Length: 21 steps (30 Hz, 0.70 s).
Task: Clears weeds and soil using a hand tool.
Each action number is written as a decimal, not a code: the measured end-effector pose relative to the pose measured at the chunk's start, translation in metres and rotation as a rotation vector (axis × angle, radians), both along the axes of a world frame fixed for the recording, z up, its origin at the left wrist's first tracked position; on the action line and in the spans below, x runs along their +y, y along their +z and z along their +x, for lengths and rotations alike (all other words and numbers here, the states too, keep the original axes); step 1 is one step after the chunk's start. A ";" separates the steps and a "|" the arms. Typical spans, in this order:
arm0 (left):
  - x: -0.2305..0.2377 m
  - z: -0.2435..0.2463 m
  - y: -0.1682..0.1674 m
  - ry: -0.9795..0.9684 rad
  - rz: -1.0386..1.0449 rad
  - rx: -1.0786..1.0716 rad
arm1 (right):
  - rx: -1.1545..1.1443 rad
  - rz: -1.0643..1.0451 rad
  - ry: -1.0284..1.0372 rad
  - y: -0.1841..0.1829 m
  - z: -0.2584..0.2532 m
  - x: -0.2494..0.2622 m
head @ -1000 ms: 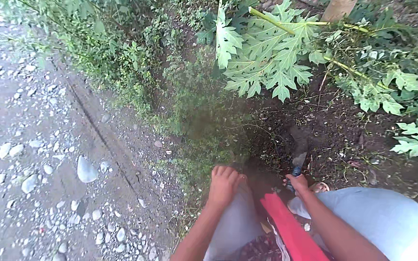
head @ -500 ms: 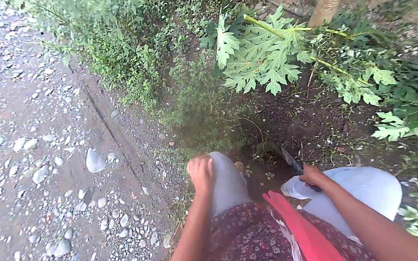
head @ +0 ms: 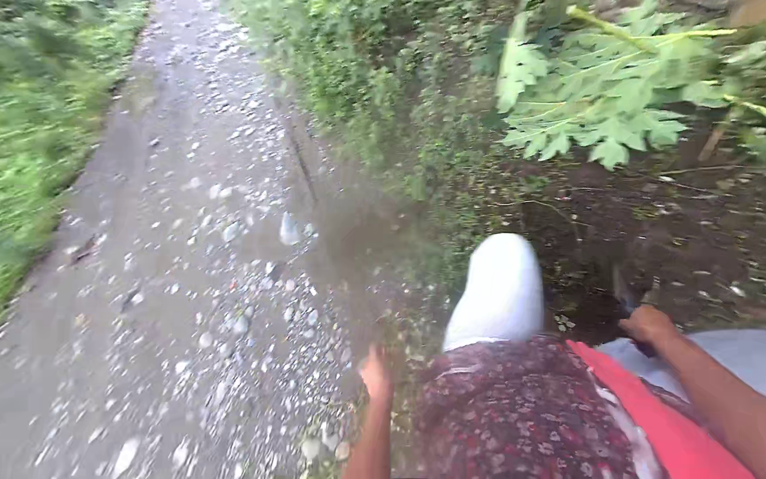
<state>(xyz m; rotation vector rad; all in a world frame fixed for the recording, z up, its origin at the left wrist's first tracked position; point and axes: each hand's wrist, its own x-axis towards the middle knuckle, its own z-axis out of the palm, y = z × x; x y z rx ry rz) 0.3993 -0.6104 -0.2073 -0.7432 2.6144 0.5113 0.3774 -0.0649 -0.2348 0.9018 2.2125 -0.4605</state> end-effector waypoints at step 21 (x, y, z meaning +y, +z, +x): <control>-0.039 0.084 -0.039 0.130 0.139 -0.289 | 0.507 -0.371 -0.843 0.044 -0.032 -0.028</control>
